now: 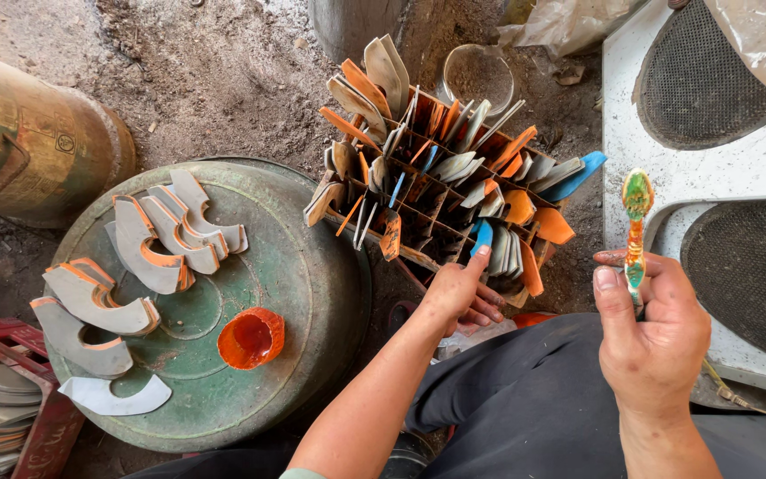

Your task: The person sits on the ground and applies orange paint to the edges of curved ceramic pieces using a small brush. They repeatedly dip the brush into a small container of paint and carefully coat the edges of each piece before placing them into a cardboard drying rack.

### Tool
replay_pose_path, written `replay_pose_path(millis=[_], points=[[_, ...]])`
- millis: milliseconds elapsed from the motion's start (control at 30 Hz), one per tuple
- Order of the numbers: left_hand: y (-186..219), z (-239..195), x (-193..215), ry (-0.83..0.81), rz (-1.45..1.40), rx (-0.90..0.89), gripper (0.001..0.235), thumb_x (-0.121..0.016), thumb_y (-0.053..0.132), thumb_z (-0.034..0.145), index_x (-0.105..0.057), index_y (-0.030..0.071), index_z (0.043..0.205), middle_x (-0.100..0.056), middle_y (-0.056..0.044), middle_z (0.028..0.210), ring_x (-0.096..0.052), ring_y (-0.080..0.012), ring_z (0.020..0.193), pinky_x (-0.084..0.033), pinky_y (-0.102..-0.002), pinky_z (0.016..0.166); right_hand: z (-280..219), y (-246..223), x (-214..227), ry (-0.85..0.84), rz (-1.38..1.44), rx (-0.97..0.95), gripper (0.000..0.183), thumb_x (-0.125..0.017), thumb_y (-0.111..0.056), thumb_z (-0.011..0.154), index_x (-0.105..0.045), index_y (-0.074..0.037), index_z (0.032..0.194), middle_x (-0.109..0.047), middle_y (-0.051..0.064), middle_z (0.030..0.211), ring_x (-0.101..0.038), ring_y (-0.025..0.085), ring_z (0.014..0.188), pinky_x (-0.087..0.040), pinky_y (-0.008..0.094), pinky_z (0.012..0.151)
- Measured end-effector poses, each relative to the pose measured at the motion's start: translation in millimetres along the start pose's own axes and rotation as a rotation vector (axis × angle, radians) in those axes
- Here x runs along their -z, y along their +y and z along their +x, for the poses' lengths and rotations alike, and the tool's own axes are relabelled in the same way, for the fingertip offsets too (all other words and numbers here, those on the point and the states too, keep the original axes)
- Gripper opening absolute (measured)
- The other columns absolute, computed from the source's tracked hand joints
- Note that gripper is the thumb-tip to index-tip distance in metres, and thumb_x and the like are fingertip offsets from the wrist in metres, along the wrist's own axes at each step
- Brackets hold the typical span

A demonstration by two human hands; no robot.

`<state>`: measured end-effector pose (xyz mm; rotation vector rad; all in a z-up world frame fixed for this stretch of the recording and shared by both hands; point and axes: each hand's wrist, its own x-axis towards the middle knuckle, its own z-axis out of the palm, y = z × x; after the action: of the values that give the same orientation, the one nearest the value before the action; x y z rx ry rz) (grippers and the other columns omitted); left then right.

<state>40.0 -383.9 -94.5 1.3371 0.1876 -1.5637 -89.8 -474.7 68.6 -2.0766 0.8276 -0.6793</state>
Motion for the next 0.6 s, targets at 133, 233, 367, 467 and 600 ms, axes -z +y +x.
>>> replay_pose_path(millis=[133, 233, 367, 467, 600], points=[[1.1, -6.1, -1.2, 0.000, 0.007, -0.026, 0.088, -0.044, 0.074, 0.096, -0.071, -0.009, 0.081, -0.069, -0.020, 0.060, -0.058, -0.0208, 0.041, -0.046, -0.039, 0.047, -1.0, -0.6, -0.1, -0.005, 0.022, 0.042, 0.019, -0.068, -0.014, 0.109, -0.066, 0.000, 0.121, -0.066, -0.002, 0.088, -0.055, 0.000, 0.080, -0.042, 0.018, 0.078], [1.9, -8.9, -2.6, 0.023, 0.027, -0.059, 0.085, -0.044, 0.070, 0.098, -0.070, -0.010, 0.082, -0.068, -0.020, 0.061, -0.059, -0.0209, 0.041, -0.043, -0.037, 0.040, -0.6, -1.3, -0.1, 0.001, 0.007, 0.007, 0.018, -0.069, -0.014, 0.108, -0.067, 0.000, 0.120, -0.063, -0.001, 0.081, -0.050, 0.001, 0.074, -0.039, 0.019, 0.073], [0.0, -7.6, -2.6, 0.134, 0.091, -0.220, 0.068, -0.047, 0.054, 0.100, -0.057, -0.013, 0.100, -0.071, -0.021, 0.068, -0.064, -0.0239, 0.043, -0.046, -0.037, 0.034, -1.7, -0.6, -0.3, -0.001, 0.030, 0.010, 0.018, -0.068, -0.013, 0.108, -0.066, 0.000, 0.120, -0.064, -0.002, 0.083, -0.051, 0.000, 0.075, -0.039, 0.018, 0.073], [0.8, -5.0, -4.3, 0.160, 0.106, -0.243, 0.060, -0.045, 0.047, 0.102, -0.050, -0.013, 0.109, -0.071, -0.021, 0.073, -0.065, -0.0240, 0.044, -0.048, -0.037, 0.033, -1.1, -1.3, -0.7, -0.003, 0.023, 0.006, 0.017, -0.068, -0.013, 0.108, -0.067, 0.000, 0.120, -0.063, -0.002, 0.082, -0.050, 0.000, 0.074, -0.039, 0.019, 0.073], [2.5, -4.0, -6.1, 0.116, 0.054, -0.254, 0.056, -0.043, 0.046, 0.104, -0.047, -0.010, 0.111, -0.072, -0.021, 0.075, -0.065, -0.0239, 0.045, -0.048, -0.035, 0.035, -0.3, -3.0, -1.8, 0.001, 0.000, 0.011, 0.017, -0.068, -0.013, 0.108, -0.067, 0.000, 0.120, -0.063, -0.002, 0.081, -0.050, 0.000, 0.074, -0.038, 0.019, 0.072]])
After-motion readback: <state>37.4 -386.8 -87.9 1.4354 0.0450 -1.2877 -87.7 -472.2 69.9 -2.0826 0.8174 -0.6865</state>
